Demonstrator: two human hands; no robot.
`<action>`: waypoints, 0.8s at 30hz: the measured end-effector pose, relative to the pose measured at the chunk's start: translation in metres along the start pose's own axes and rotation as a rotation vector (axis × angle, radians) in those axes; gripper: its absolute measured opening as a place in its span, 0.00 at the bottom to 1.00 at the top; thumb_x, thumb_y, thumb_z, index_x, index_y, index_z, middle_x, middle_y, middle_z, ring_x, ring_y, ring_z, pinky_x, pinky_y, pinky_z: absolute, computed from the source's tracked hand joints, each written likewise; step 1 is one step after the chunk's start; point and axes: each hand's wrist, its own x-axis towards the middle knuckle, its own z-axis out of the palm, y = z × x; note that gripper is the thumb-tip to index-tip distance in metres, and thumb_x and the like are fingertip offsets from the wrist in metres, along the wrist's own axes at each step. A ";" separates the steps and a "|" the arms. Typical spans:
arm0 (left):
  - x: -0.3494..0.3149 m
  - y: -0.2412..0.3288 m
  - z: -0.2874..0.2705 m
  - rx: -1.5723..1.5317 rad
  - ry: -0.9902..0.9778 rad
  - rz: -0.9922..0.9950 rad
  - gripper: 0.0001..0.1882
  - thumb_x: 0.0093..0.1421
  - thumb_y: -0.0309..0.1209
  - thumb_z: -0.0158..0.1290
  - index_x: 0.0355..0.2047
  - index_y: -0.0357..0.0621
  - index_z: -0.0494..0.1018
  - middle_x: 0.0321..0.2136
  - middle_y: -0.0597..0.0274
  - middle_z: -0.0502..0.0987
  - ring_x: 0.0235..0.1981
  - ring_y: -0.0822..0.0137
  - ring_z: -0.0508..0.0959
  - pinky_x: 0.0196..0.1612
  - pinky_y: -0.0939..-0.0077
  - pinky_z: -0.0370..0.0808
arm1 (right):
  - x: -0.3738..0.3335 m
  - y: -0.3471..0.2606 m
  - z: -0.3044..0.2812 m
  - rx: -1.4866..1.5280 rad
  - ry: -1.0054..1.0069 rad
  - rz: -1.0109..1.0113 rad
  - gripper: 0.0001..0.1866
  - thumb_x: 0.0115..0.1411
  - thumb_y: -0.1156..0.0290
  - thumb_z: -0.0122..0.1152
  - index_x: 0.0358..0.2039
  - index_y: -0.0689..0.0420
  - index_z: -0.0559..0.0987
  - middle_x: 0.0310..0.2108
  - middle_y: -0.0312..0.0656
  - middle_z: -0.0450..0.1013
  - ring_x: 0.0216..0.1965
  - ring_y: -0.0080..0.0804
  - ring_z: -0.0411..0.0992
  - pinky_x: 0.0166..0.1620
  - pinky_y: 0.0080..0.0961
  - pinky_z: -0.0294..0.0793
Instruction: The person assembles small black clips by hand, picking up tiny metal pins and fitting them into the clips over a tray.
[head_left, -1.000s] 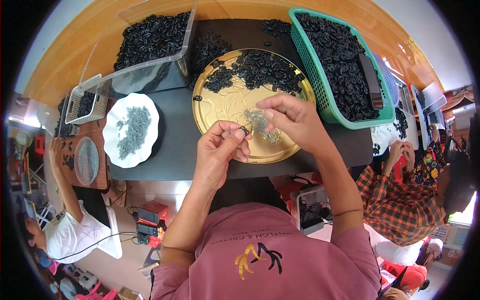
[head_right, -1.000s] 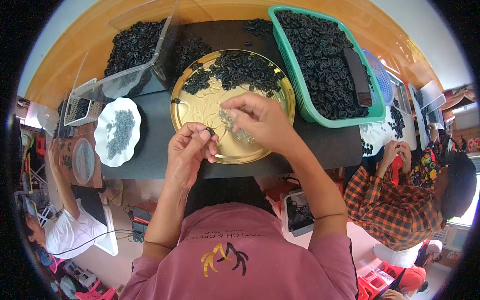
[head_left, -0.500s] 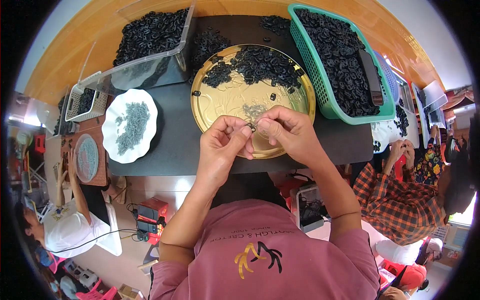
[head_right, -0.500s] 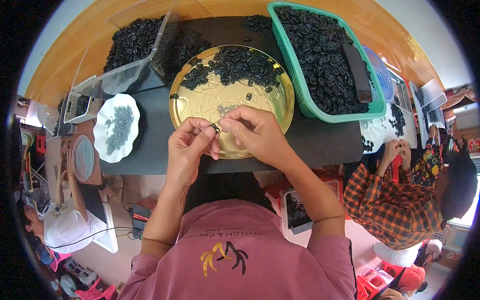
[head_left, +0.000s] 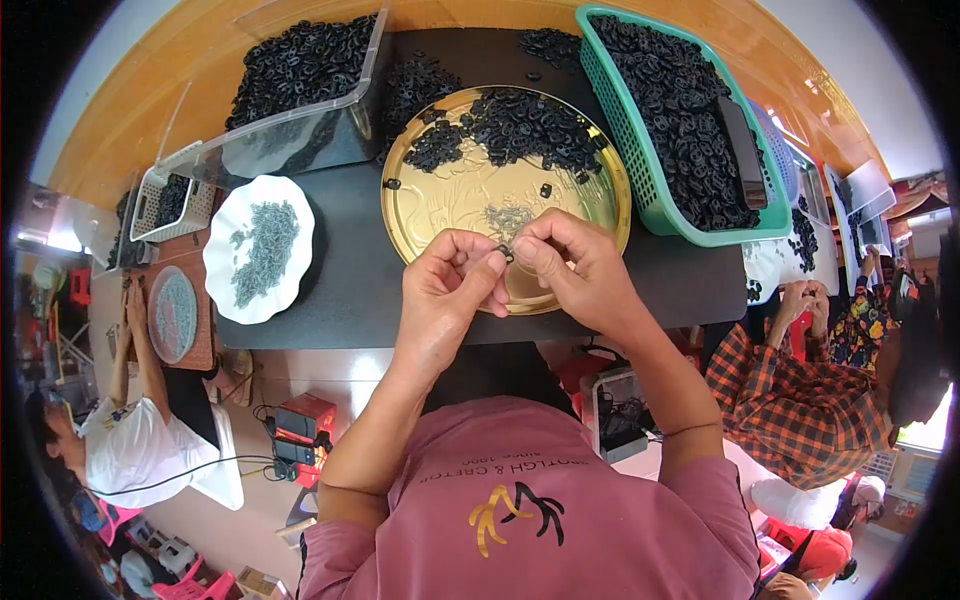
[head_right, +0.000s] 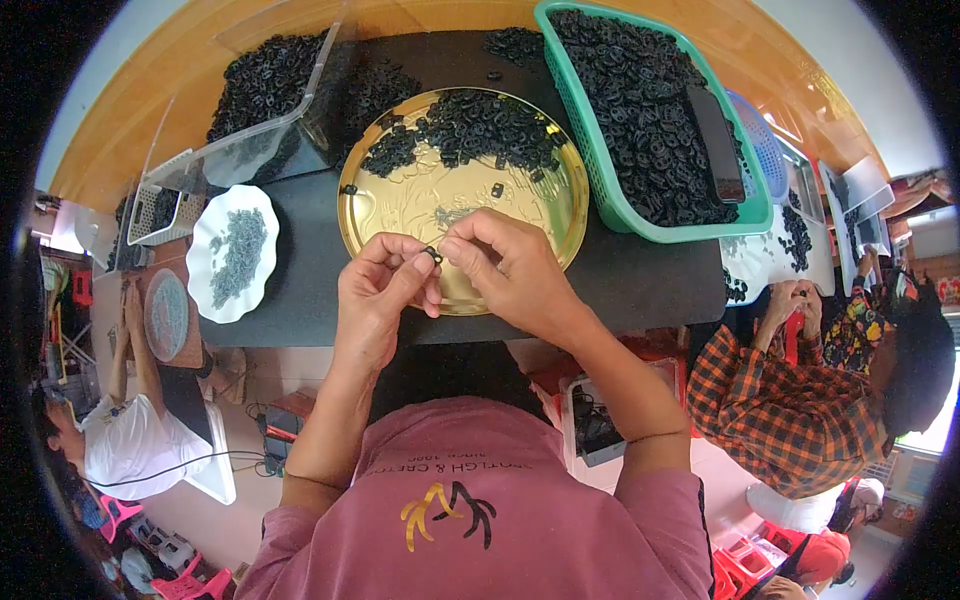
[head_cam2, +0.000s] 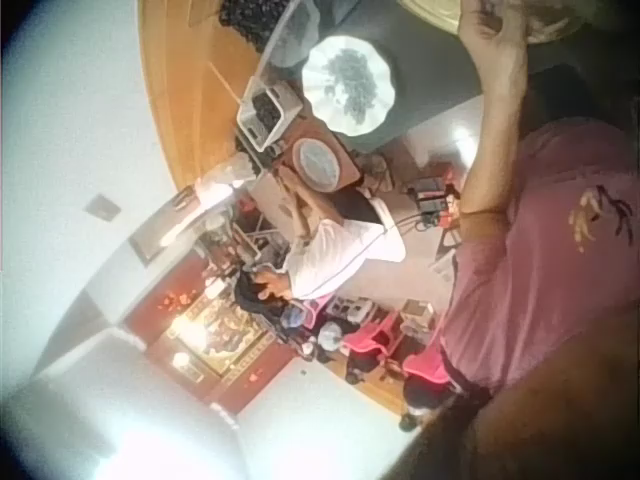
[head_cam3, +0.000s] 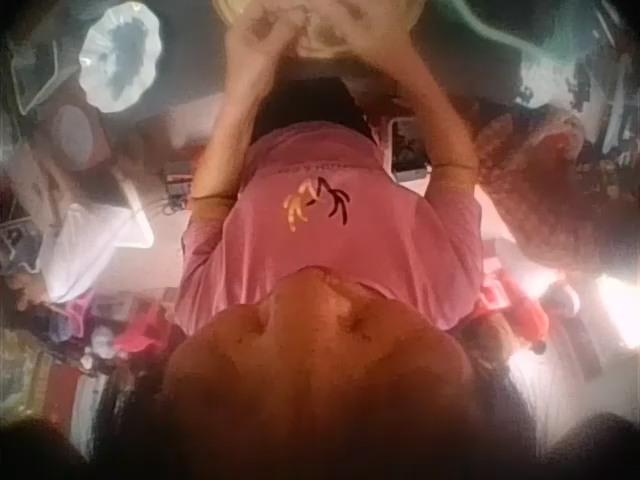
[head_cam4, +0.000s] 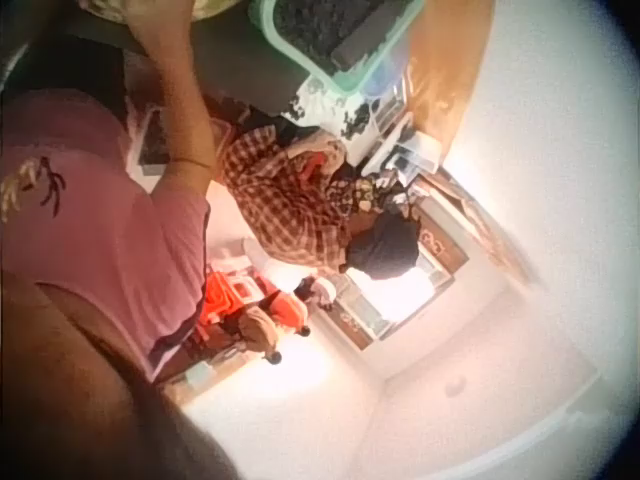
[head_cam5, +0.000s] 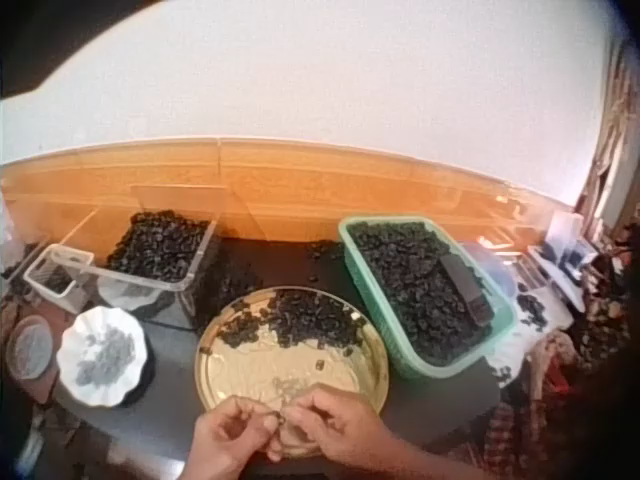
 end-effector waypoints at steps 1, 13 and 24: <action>0.000 0.000 0.000 0.005 0.001 0.001 0.04 0.62 0.23 0.50 0.37 0.36 0.69 0.24 0.64 0.74 0.22 0.77 0.74 0.24 0.83 0.76 | 0.000 0.001 0.000 -0.045 -0.002 -0.030 0.08 0.60 0.70 0.58 0.32 0.63 0.75 0.25 0.39 0.72 0.26 0.23 0.69 0.30 0.22 0.68; 0.000 -0.001 0.001 0.019 -0.005 0.010 0.05 0.62 0.24 0.51 0.37 0.36 0.69 0.25 0.62 0.75 0.22 0.76 0.75 0.24 0.82 0.75 | 0.000 -0.005 -0.002 -0.111 0.008 -0.061 0.08 0.59 0.71 0.57 0.31 0.63 0.75 0.27 0.45 0.72 0.28 0.34 0.72 0.32 0.26 0.69; 0.000 0.000 0.002 0.013 -0.001 -0.002 0.04 0.62 0.23 0.50 0.37 0.36 0.70 0.24 0.64 0.74 0.23 0.77 0.74 0.24 0.83 0.76 | -0.001 -0.003 -0.001 -0.103 0.025 -0.090 0.07 0.60 0.72 0.57 0.31 0.63 0.74 0.27 0.45 0.72 0.28 0.36 0.72 0.32 0.28 0.69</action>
